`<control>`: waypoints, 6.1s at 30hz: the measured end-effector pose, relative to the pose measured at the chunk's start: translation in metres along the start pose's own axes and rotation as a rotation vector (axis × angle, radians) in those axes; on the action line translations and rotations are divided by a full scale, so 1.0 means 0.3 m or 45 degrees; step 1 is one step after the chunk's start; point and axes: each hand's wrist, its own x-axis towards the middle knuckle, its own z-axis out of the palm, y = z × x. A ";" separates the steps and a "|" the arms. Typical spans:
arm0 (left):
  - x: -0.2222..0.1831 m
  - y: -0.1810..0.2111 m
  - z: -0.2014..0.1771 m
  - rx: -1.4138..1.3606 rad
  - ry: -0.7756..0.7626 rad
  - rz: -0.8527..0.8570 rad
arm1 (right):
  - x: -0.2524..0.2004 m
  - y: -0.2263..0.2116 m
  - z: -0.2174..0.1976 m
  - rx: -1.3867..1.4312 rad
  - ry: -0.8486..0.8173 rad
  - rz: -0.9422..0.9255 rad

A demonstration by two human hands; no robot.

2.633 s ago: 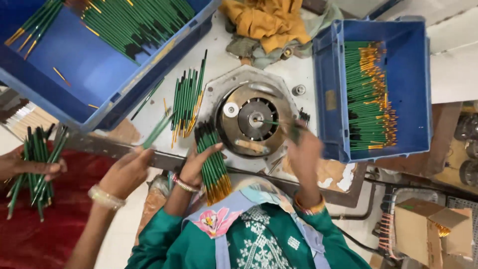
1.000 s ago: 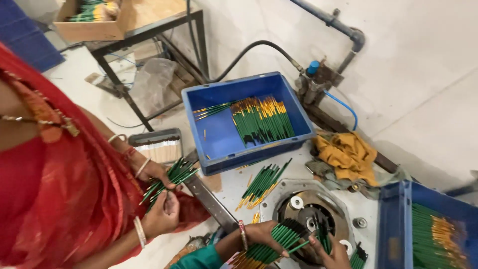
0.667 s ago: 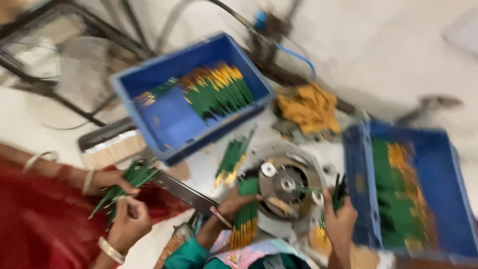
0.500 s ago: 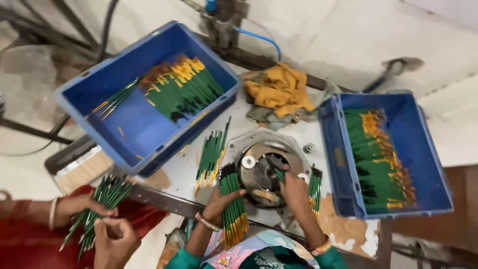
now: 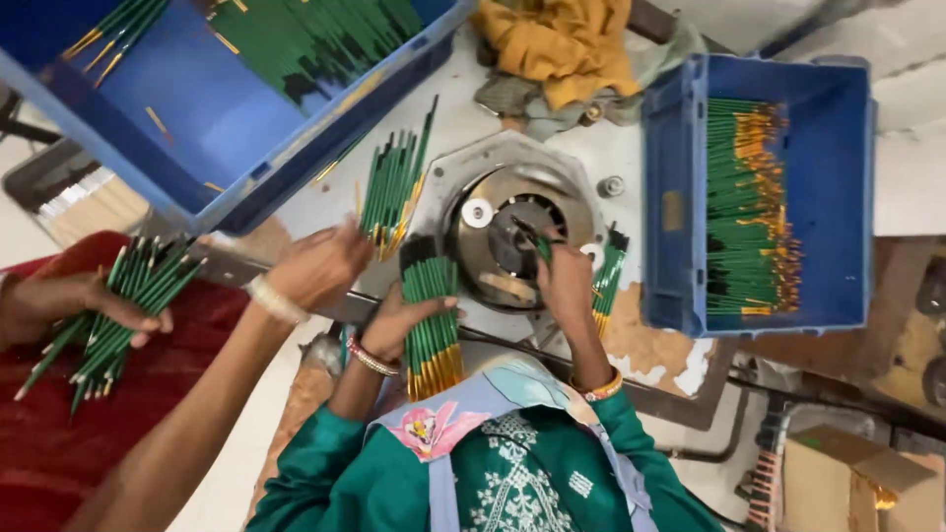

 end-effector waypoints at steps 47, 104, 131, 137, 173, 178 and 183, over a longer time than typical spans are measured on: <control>0.027 0.057 0.075 0.566 -0.282 0.462 | -0.015 -0.206 -0.202 0.483 -0.316 -0.358; 0.078 -0.071 -0.071 -0.021 0.022 0.062 | 0.065 -0.090 -0.126 0.102 -0.029 0.028; 0.032 -0.003 0.043 -0.105 0.152 0.053 | 0.004 -0.106 -0.198 0.045 0.184 0.017; 0.029 0.001 0.012 -0.049 0.109 0.076 | 0.025 -0.053 -0.088 0.010 0.013 -0.006; 0.059 -0.057 -0.042 -0.154 0.090 0.003 | 0.034 -0.050 -0.093 0.010 -0.005 0.041; 0.051 -0.021 -0.023 -0.007 0.047 0.067 | 0.007 -0.186 -0.185 0.230 0.125 0.036; 0.023 -0.037 -0.006 0.434 -0.174 0.367 | -0.040 -0.359 -0.300 0.391 0.120 -0.356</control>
